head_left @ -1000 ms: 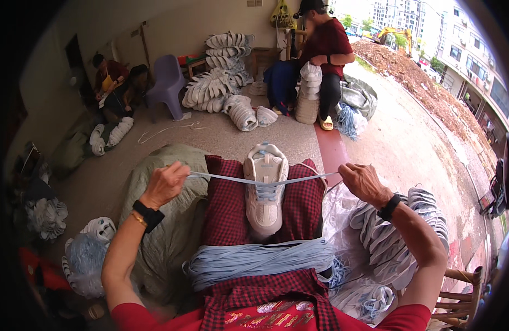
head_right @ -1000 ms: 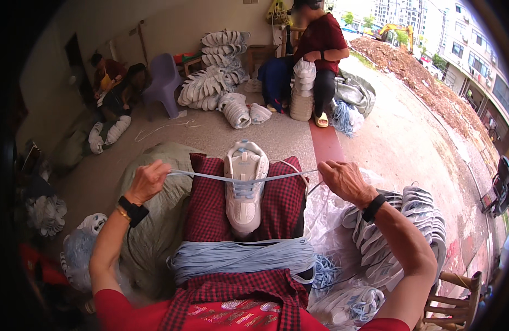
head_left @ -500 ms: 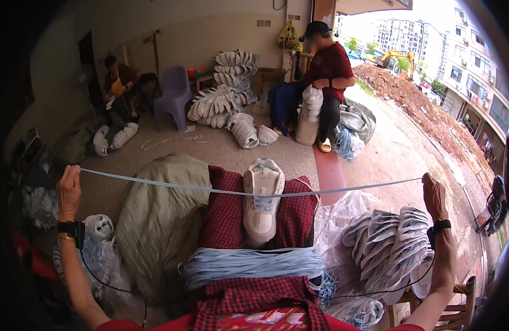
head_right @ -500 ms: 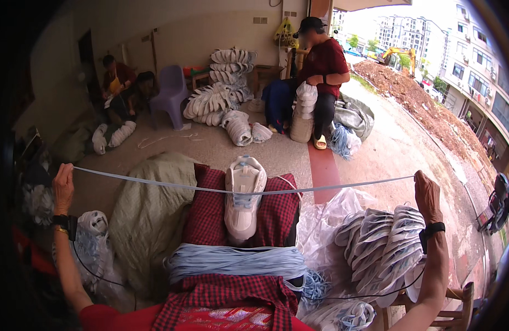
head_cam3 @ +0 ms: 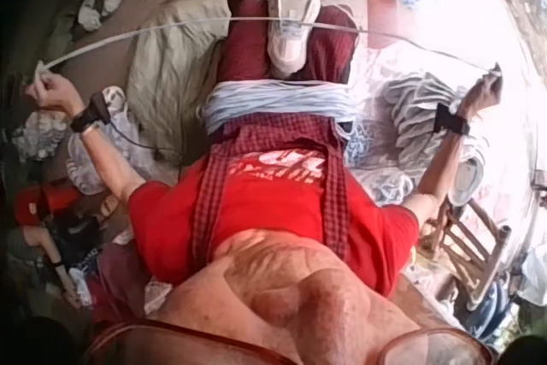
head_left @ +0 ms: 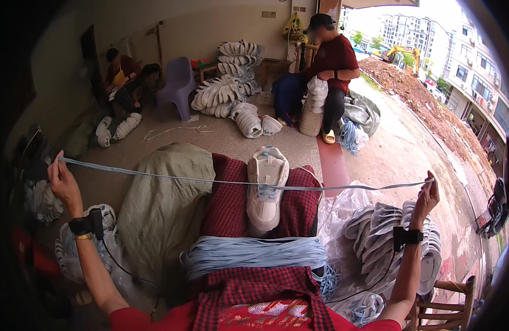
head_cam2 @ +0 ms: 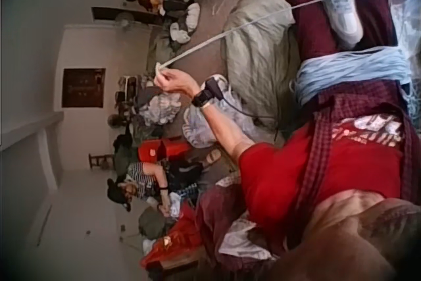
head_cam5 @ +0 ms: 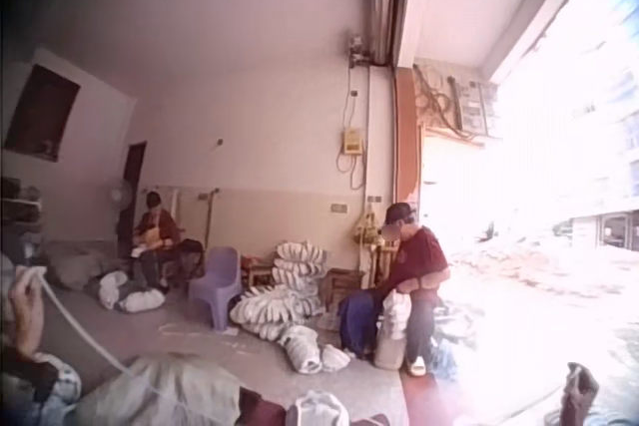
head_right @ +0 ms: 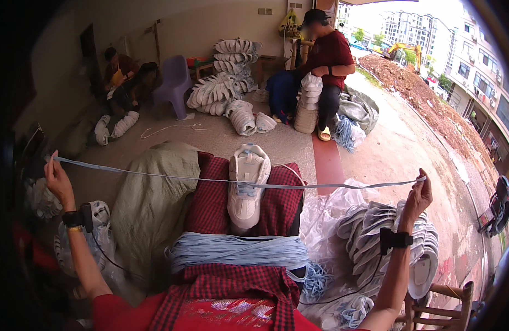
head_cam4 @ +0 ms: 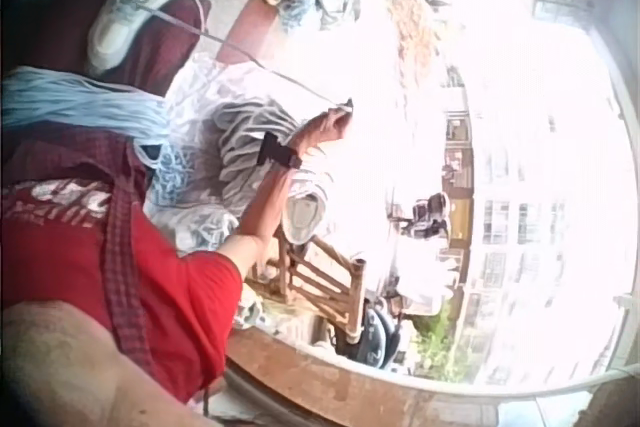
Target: Lacing a pair of athletic shoes in a manufacturing setting.
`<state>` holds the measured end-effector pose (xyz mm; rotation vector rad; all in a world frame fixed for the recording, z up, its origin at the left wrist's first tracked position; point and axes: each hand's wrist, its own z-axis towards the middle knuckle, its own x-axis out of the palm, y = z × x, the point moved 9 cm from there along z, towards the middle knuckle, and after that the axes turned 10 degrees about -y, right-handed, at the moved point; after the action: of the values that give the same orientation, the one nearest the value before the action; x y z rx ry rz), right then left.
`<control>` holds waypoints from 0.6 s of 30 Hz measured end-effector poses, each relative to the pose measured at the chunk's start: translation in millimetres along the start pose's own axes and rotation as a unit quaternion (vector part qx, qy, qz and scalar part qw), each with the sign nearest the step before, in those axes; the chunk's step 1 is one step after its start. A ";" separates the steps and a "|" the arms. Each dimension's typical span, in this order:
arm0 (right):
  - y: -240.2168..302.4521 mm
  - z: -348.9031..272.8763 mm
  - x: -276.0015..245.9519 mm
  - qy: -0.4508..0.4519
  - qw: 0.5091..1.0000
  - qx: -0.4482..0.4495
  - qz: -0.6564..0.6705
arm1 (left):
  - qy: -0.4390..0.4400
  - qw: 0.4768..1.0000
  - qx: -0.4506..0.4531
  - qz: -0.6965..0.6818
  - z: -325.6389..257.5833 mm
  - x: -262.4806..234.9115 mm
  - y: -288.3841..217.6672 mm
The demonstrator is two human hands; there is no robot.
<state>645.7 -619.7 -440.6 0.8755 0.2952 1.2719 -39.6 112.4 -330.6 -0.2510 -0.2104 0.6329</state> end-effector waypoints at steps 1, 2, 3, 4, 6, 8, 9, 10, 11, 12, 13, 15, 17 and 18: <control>-11.2 -36.6 37.8 0.025 0.998 0.053 0.014 | 0.013 0.994 -0.095 -0.052 -15.0 19.2 -0.5; -12.3 -70.8 76.0 0.083 0.995 0.056 0.012 | 0.042 0.970 -0.188 -0.148 -35.2 47.4 -3.7; -4.6 -106.9 118.4 0.149 0.984 0.086 0.049 | 0.068 0.928 -0.278 -0.238 -57.6 73.7 -15.9; 1.1 -139.0 150.0 0.196 0.969 0.123 0.085 | 0.110 0.914 -0.290 -0.262 -79.7 99.0 -57.6; 21.4 -191.4 205.0 0.285 0.937 0.156 0.125 | 0.192 0.890 -0.252 -0.327 -121.7 135.7 -136.5; 45.8 -237.9 256.5 0.384 0.885 0.195 0.177 | 0.270 0.860 -0.180 -0.394 -161.6 149.0 -210.0; 41.6 -250.4 271.8 0.398 0.892 0.155 0.146 | 0.325 0.846 -0.172 -0.387 -185.2 158.9 -243.5; 45.8 -274.3 287.7 0.472 0.851 0.216 0.074 | 0.360 0.821 -0.191 -0.400 -210.1 165.3 -257.0; 43.9 -283.2 295.9 0.499 0.842 0.194 0.067 | 0.394 0.786 -0.207 -0.428 -237.8 177.2 -275.7; 47.4 -283.1 298.8 0.496 0.851 0.155 0.071 | 0.420 0.768 -0.192 -0.444 -261.1 186.7 -289.3; 51.2 -284.2 299.0 0.495 0.858 0.116 0.074 | 0.446 0.749 -0.179 -0.456 -279.8 192.4 -300.8; 48.5 -283.4 297.7 0.504 0.848 0.149 0.075 | 0.493 0.698 -0.262 -0.449 -309.5 202.0 -308.4; 48.9 -286.3 292.5 0.507 0.840 0.175 0.078 | 0.494 0.684 -0.294 -0.448 -321.5 200.0 -307.0; 50.9 -290.1 290.3 0.512 0.840 0.165 0.067 | 0.496 0.704 -0.252 -0.441 -321.1 198.6 -306.7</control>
<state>514.3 -235.3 -517.8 0.4106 1.3561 1.7736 373.4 -59.3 -521.8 -0.9184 0.5544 -0.6006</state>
